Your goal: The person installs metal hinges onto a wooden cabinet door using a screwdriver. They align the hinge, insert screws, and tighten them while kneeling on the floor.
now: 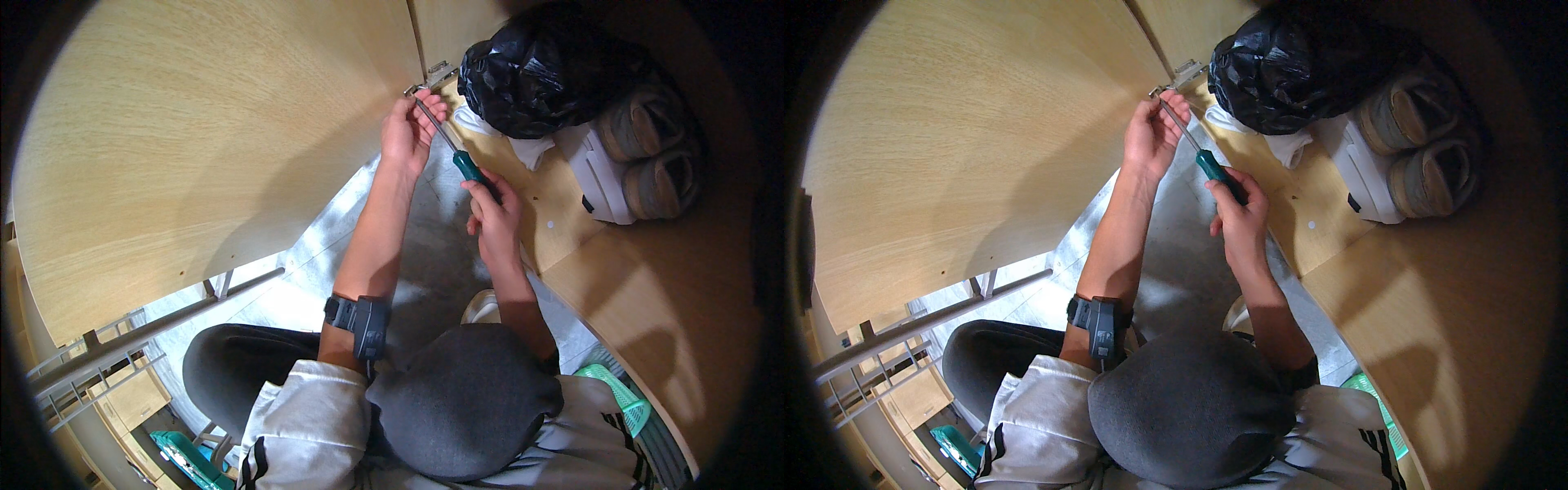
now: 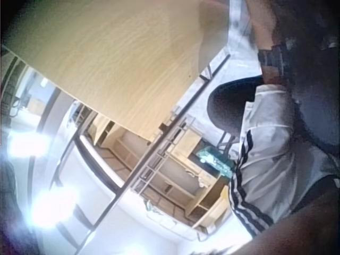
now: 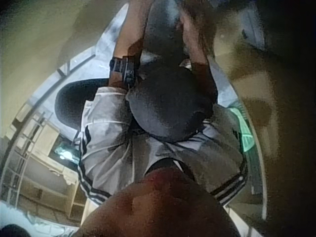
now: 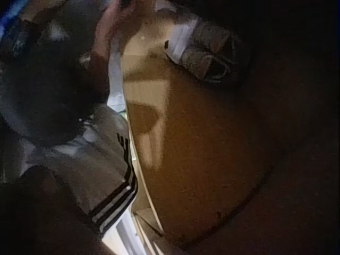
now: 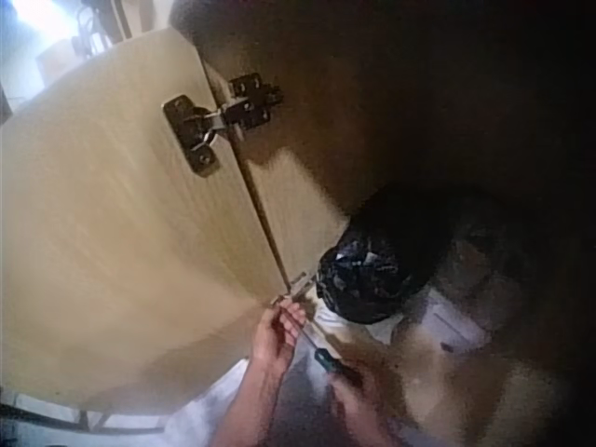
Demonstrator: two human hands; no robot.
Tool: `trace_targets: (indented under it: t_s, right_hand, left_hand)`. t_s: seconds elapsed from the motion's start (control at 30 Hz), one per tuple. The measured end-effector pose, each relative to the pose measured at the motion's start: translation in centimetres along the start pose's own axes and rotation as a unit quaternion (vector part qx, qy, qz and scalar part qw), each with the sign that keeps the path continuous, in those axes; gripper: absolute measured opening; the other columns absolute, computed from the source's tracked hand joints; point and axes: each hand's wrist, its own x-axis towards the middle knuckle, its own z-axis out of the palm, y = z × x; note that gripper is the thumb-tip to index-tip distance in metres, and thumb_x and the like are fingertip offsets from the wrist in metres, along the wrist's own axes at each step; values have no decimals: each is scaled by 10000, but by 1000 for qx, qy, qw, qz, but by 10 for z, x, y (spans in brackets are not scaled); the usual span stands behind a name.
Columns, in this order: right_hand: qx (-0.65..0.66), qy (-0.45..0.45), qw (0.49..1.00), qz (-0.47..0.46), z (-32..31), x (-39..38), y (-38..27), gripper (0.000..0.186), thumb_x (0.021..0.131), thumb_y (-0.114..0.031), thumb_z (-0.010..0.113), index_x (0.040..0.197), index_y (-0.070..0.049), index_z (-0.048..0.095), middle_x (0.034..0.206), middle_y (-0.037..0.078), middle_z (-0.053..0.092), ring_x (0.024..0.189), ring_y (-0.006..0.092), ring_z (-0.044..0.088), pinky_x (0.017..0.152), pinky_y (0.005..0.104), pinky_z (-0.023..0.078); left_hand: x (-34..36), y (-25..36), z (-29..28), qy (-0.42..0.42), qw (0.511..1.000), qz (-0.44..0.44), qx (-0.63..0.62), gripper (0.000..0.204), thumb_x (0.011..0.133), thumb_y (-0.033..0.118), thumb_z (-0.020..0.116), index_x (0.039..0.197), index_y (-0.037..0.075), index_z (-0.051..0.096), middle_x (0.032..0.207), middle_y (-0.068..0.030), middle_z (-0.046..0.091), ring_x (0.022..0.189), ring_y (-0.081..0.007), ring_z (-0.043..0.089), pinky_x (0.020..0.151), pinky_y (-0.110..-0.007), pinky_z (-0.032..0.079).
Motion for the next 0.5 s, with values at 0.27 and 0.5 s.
trace_targets:
  t_s: [0.27,0.5]
  right_hand:
    - [6,-2,998,59,-12,-16,-4,299,833,-143,670,1092,-37,565,694,-19,521,471,36,346,391,197,310]
    - [31,21,995,94,-52,-52,4,332,881,-100,589,1195,-37,503,917,81,634,501,17,347,396,189,292]
  left_hand:
    - [-17,-5,-3,0,998,3,63,285,994,221,400,983,-18,553,804,-104,621,750,-230,637,723,-338,548]
    - [-41,-14,-4,-12,998,-34,45,270,979,191,378,1038,-27,526,790,-91,606,750,-225,605,727,-331,499]
